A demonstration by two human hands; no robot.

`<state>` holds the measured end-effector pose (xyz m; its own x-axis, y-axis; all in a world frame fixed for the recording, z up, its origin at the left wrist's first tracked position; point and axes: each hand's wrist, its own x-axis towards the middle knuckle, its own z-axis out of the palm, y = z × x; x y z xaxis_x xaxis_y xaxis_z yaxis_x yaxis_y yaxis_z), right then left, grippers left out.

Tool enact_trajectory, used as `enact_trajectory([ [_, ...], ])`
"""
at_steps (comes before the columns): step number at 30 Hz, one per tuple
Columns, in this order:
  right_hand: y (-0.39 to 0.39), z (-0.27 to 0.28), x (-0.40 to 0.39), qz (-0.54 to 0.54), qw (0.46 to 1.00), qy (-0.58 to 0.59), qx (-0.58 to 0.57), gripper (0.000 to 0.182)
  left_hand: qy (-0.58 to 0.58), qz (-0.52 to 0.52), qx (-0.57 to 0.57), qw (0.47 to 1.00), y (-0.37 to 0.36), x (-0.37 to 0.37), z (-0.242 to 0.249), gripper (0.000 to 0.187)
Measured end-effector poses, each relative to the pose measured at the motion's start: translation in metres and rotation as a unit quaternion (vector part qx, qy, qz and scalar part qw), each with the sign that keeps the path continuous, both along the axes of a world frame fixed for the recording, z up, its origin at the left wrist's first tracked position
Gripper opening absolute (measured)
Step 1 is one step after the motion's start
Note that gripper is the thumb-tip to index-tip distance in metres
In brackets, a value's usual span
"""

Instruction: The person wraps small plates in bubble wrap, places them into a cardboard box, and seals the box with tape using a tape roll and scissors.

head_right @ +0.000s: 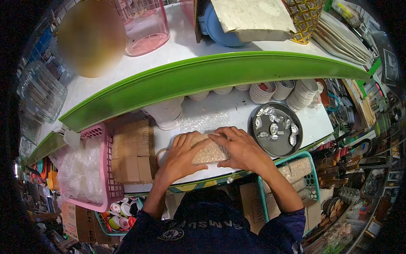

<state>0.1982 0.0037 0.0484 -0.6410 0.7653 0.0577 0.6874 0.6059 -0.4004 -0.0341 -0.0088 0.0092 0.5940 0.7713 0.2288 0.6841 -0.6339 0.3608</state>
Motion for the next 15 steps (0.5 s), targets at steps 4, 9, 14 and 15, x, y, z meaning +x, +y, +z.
enact_trajectory([
  [4, 0.001, -0.002, 0.002, -0.040, 0.998, -0.019, -0.052, 0.085, -0.056, 0.037, -0.077, 0.995, 0.001, -0.005, -0.008, 0.080],
  [9, 0.004, -0.006, 0.005, -0.024, 0.998, -0.004, -0.064, 0.085, -0.060, 0.048, -0.060, 0.995, -0.003, -0.006, -0.011, 0.080],
  [14, -0.005, -0.008, 0.007, 0.001, 0.997, 0.029, -0.065, 0.083, -0.032, 0.035, -0.072, 0.996, -0.013, -0.011, -0.002, 0.077],
  [15, -0.008, -0.009, 0.008, 0.005, 0.998, 0.028, -0.059, 0.082, -0.033, 0.036, -0.073, 0.996, -0.016, -0.012, -0.002, 0.077],
])
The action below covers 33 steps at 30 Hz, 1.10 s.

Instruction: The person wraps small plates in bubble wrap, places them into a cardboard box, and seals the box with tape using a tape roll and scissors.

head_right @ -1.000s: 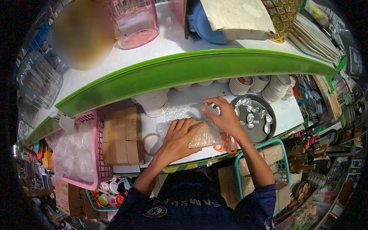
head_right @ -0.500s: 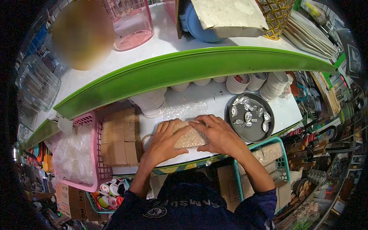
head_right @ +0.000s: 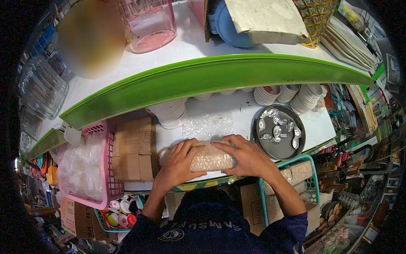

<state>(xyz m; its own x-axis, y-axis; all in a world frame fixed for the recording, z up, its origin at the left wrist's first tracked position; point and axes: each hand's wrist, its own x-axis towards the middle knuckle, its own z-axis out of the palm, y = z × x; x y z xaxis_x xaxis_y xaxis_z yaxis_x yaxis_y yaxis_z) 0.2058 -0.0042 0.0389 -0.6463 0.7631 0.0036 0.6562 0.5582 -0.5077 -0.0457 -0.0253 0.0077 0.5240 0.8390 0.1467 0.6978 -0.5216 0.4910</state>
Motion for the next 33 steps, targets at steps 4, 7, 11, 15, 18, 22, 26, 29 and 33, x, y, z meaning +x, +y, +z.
enact_trajectory([
  [4, -0.011, 0.003, 0.001, 0.015, 1.000, -0.008, -0.007, 0.084, 0.008, -0.013, 0.009, 1.000, -0.018, -0.002, 0.000, 0.077],
  [7, -0.020, 0.004, 0.003, 0.032, 0.999, -0.007, -0.012, 0.085, 0.018, -0.019, 0.024, 0.999, -0.030, -0.004, -0.001, 0.075],
  [11, -0.028, -0.003, 0.007, 0.035, 0.999, -0.001, -0.026, 0.083, 0.002, -0.029, 0.030, 0.999, -0.037, -0.005, -0.006, 0.073],
  [15, -0.027, -0.009, 0.010, 0.026, 0.999, 0.030, -0.029, 0.085, -0.025, -0.020, 0.011, 0.999, -0.035, -0.005, -0.006, 0.075],
  [18, -0.024, -0.011, 0.012, 0.006, 0.997, 0.048, -0.055, 0.087, -0.045, -0.008, -0.005, 0.999, -0.032, -0.005, -0.001, 0.075],
  [22, -0.022, -0.008, 0.012, -0.035, 0.992, 0.060, -0.104, 0.086, -0.061, 0.003, -0.020, 0.998, -0.025, -0.005, 0.003, 0.075],
  [26, -0.016, -0.013, 0.014, -0.064, 0.986, 0.082, -0.132, 0.086, -0.055, 0.024, -0.043, 0.997, -0.018, -0.005, 0.007, 0.077],
  [29, -0.013, -0.021, 0.015, -0.086, 0.970, 0.141, -0.178, 0.087, -0.071, 0.036, -0.072, 0.994, -0.013, -0.006, 0.005, 0.081],
  [33, -0.010, -0.031, 0.016, -0.100, 0.958, 0.196, -0.184, 0.087, -0.126, 0.079, -0.142, 0.979, -0.009, -0.003, 0.005, 0.082],
])
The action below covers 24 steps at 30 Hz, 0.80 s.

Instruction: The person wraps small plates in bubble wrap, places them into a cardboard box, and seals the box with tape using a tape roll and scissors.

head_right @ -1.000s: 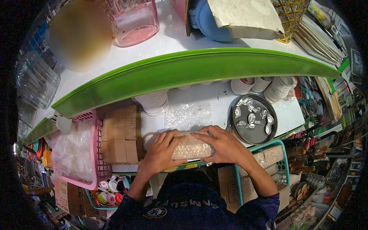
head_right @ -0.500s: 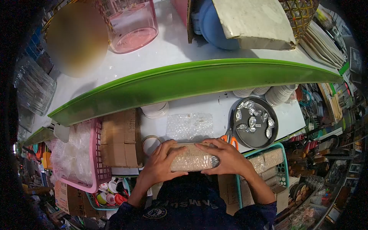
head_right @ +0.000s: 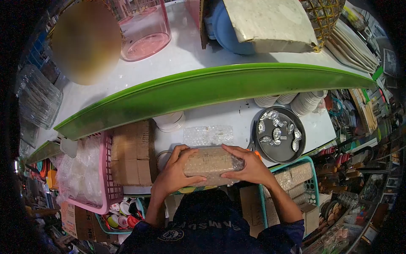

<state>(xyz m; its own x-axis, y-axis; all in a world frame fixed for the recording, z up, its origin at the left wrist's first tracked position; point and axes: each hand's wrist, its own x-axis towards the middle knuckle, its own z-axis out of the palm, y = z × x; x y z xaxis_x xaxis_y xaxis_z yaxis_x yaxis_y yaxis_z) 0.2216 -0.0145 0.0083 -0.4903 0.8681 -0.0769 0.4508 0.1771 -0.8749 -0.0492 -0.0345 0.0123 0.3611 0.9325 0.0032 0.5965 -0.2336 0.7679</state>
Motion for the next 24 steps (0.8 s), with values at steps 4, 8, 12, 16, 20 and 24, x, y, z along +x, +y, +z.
enact_trajectory([
  [4, 0.004, 0.005, -0.002, -0.014, 0.999, 0.010, -0.029, 0.082, -0.021, 0.037, -0.032, 0.999, 0.005, 0.003, 0.002, 0.080],
  [8, 0.007, -0.002, -0.002, -0.022, 0.997, 0.043, -0.053, 0.084, 0.008, 0.052, -0.015, 0.998, 0.005, 0.005, 0.002, 0.080],
  [12, 0.007, -0.003, -0.002, -0.034, 0.997, 0.034, -0.057, 0.081, -0.012, 0.070, -0.015, 0.997, 0.006, 0.006, -0.003, 0.079],
  [16, 0.009, -0.006, -0.003, -0.055, 0.997, 0.018, -0.051, 0.076, -0.009, 0.116, -0.040, 0.992, 0.006, 0.011, -0.001, 0.081],
  [20, 0.012, -0.006, -0.009, -0.106, 0.989, 0.013, -0.107, 0.074, 0.001, 0.165, -0.036, 0.986, 0.010, 0.016, -0.010, 0.082],
  [24, 0.019, -0.016, -0.011, -0.151, 0.981, -0.006, -0.125, 0.066, -0.015, 0.189, -0.069, 0.979, 0.019, 0.018, -0.012, 0.084],
])
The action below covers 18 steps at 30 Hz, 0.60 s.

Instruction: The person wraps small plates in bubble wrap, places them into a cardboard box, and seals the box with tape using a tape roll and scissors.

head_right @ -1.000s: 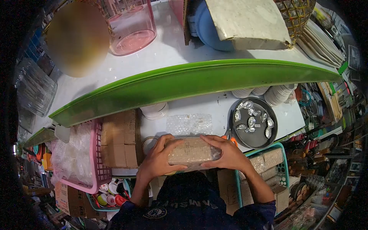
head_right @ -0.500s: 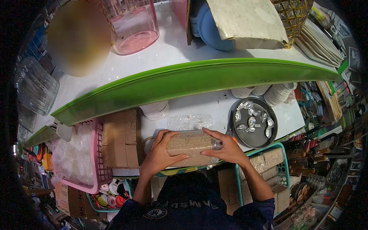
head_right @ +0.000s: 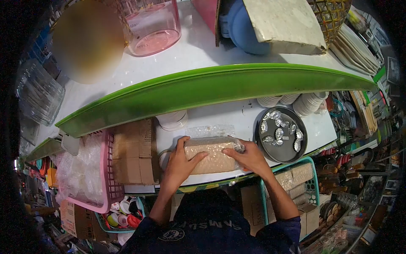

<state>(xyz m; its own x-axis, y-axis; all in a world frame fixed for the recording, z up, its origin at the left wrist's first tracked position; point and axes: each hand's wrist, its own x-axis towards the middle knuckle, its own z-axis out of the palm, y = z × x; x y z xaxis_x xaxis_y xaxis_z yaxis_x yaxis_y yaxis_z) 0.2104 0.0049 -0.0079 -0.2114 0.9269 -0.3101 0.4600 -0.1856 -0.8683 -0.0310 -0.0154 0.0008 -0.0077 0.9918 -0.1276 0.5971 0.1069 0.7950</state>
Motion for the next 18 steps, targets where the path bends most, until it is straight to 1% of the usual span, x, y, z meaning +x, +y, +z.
enact_trajectory([
  [1, 0.002, 0.001, -0.001, -0.007, 1.000, -0.013, -0.003, 0.063, -0.022, 0.001, -0.024, 0.999, 0.002, 0.000, 0.001, 0.087],
  [2, 0.005, 0.002, -0.002, -0.014, 1.000, -0.026, -0.006, 0.060, -0.022, 0.002, -0.023, 0.999, 0.004, 0.000, 0.001, 0.087],
  [5, 0.009, 0.009, -0.004, -0.021, 0.999, -0.014, -0.024, 0.060, -0.004, -0.001, -0.016, 1.000, 0.009, -0.001, 0.001, 0.085],
  [9, 0.018, 0.011, -0.005, -0.007, 0.999, -0.049, 0.013, 0.065, 0.008, -0.016, -0.044, 0.999, 0.020, -0.003, 0.000, 0.085],
  [11, 0.023, 0.023, -0.008, 0.009, 0.988, -0.150, -0.030, 0.071, 0.011, -0.019, -0.048, 0.999, 0.025, -0.004, 0.001, 0.085],
  [12, 0.024, 0.020, -0.007, 0.009, 0.988, -0.151, -0.028, 0.071, 0.019, -0.020, -0.060, 0.998, 0.027, -0.003, 0.004, 0.083],
  [14, 0.028, 0.008, -0.001, 0.005, 0.985, -0.170, 0.012, 0.073, 0.027, -0.021, -0.072, 0.997, 0.029, -0.003, 0.005, 0.082],
  [15, 0.031, 0.003, 0.002, 0.005, 0.985, -0.170, 0.013, 0.073, 0.036, -0.023, -0.071, 0.997, 0.029, -0.003, 0.002, 0.084],
  [17, 0.036, -0.004, 0.006, 0.018, 0.970, -0.231, 0.079, 0.063, 0.046, -0.024, -0.069, 0.996, 0.030, -0.004, 0.000, 0.086],
  [18, 0.038, 0.000, 0.007, 0.018, 0.970, -0.231, 0.079, 0.063, 0.049, -0.028, -0.070, 0.996, 0.030, -0.004, 0.000, 0.087],
])
